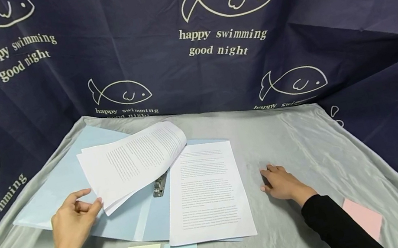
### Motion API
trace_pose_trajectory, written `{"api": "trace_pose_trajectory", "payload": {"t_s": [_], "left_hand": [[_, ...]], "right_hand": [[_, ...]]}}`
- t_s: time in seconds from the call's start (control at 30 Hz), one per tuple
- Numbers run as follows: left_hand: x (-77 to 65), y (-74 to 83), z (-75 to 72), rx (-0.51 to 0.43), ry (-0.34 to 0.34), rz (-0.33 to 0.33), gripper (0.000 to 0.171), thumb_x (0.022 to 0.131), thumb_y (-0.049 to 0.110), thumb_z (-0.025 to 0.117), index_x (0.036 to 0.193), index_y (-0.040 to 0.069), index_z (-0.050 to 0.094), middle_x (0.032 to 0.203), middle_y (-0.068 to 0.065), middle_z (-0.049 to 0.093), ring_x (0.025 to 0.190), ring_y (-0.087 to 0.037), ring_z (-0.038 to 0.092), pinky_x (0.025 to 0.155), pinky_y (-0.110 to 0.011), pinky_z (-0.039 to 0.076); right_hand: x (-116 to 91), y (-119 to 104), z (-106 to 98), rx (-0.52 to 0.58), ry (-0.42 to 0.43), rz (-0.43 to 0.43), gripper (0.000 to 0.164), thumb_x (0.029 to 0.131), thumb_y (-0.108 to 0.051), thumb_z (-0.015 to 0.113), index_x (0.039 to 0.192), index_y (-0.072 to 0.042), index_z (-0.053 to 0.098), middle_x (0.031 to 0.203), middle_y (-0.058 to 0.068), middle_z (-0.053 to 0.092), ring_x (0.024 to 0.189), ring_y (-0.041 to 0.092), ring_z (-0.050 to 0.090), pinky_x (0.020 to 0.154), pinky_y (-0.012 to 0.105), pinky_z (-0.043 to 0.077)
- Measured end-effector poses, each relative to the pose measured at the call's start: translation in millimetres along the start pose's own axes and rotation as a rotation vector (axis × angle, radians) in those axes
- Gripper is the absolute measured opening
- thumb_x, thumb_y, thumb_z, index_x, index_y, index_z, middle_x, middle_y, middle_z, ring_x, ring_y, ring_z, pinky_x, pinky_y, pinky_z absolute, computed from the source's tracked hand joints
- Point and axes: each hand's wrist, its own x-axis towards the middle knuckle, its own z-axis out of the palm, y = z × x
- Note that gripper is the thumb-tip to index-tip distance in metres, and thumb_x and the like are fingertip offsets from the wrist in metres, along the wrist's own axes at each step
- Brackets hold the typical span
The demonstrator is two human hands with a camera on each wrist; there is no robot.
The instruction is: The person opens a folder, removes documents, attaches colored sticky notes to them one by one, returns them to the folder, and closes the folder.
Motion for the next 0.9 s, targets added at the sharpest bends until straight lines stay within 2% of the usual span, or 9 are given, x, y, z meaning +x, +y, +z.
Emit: {"api": "trace_pose_trajectory", "payload": {"t_s": [0.07, 0.17, 0.2, 0.27, 0.33, 0.43, 0.57, 0.73, 0.9], "left_hand": [[-0.1, -0.9, 1.0, -0.025, 0.026, 0.116, 0.028, 0.078, 0.006, 0.074, 0.105, 0.001, 0.068, 0.059, 0.000, 0.065, 0.048, 0.012, 0.043, 0.048, -0.015, 0.035], [-0.5, -1.6, 5.8, -0.078, 0.041, 0.368, 0.026, 0.073, -0.001, 0.074, 0.098, 0.000, 0.068, 0.057, 0.006, 0.060, 0.051, 0.013, 0.041, 0.048, -0.012, 0.036], [-0.6, -1.1, 7.9, -0.095, 0.029, 0.462, 0.026, 0.071, -0.003, 0.074, 0.096, 0.000, 0.068, 0.057, 0.007, 0.059, 0.052, 0.013, 0.042, 0.048, -0.011, 0.037], [-1.6, 0.5, 12.2, -0.117, -0.024, 0.614, 0.018, 0.077, 0.002, 0.074, 0.094, 0.002, 0.068, 0.059, 0.010, 0.059, 0.054, 0.011, 0.043, 0.049, -0.011, 0.038], [-3.4, 2.9, 16.4, -0.131, -0.102, 0.714, 0.013, 0.083, 0.010, 0.073, 0.095, 0.005, 0.069, 0.062, 0.011, 0.060, 0.056, 0.009, 0.045, 0.050, -0.010, 0.038], [-6.4, 6.1, 21.6, -0.126, -0.226, 0.791, 0.014, 0.087, 0.015, 0.072, 0.099, 0.009, 0.069, 0.070, 0.009, 0.065, 0.058, 0.006, 0.051, 0.053, -0.009, 0.041], [-9.9, 9.5, 26.6, -0.100, -0.349, 0.834, 0.029, 0.076, 0.007, 0.079, 0.103, 0.010, 0.069, 0.088, 0.000, 0.072, 0.066, -0.003, 0.062, 0.058, -0.013, 0.048], [-13.7, 13.3, 33.2, -0.025, -0.412, 0.929, 0.030, 0.080, 0.019, 0.078, 0.108, 0.011, 0.070, 0.102, 0.000, 0.071, 0.086, -0.012, 0.069, 0.069, -0.027, 0.055], [-18.2, 17.7, 41.8, 0.049, -0.485, 0.992, 0.034, 0.080, 0.030, 0.078, 0.109, 0.015, 0.071, 0.114, -0.008, 0.069, 0.101, -0.021, 0.068, 0.081, -0.037, 0.056]], "right_hand": [[-0.1, 0.4, 0.7, 0.001, 0.001, -0.001, 0.058, 0.094, -0.024, 0.064, 0.136, 0.013, 0.047, 0.141, 0.043, 0.038, 0.129, 0.061, 0.036, 0.102, 0.065, 0.036], [-0.4, 1.3, 1.8, 0.002, 0.004, -0.002, 0.058, 0.094, -0.023, 0.064, 0.136, 0.013, 0.048, 0.141, 0.043, 0.038, 0.129, 0.061, 0.036, 0.102, 0.065, 0.036], [-0.5, 1.5, 2.0, 0.002, 0.004, -0.002, 0.058, 0.094, -0.023, 0.064, 0.136, 0.013, 0.048, 0.141, 0.043, 0.038, 0.128, 0.061, 0.036, 0.102, 0.065, 0.036], [-0.7, 1.7, 2.1, 0.002, 0.004, -0.001, 0.058, 0.094, -0.024, 0.064, 0.136, 0.012, 0.048, 0.141, 0.043, 0.038, 0.128, 0.062, 0.036, 0.102, 0.065, 0.036], [-0.6, 1.6, 2.7, 0.006, 0.005, 0.001, 0.057, 0.094, -0.023, 0.063, 0.136, 0.012, 0.047, 0.141, 0.043, 0.037, 0.129, 0.062, 0.035, 0.102, 0.065, 0.036], [-0.3, 1.4, 2.8, 0.008, 0.010, -0.002, 0.057, 0.094, -0.022, 0.063, 0.136, 0.012, 0.047, 0.141, 0.043, 0.037, 0.129, 0.062, 0.035, 0.102, 0.065, 0.036], [0.2, 0.6, 3.0, 0.009, 0.015, -0.003, 0.056, 0.094, -0.021, 0.063, 0.136, 0.013, 0.047, 0.141, 0.043, 0.037, 0.129, 0.062, 0.036, 0.102, 0.065, 0.036], [-0.5, -0.1, 1.9, 0.003, 0.025, -0.009, 0.056, 0.093, -0.022, 0.064, 0.135, 0.013, 0.048, 0.140, 0.044, 0.038, 0.127, 0.062, 0.037, 0.101, 0.065, 0.037], [-1.2, -0.9, 1.4, 0.001, 0.027, -0.004, 0.056, 0.093, -0.022, 0.064, 0.135, 0.012, 0.049, 0.140, 0.043, 0.039, 0.127, 0.062, 0.037, 0.100, 0.065, 0.038]]}}
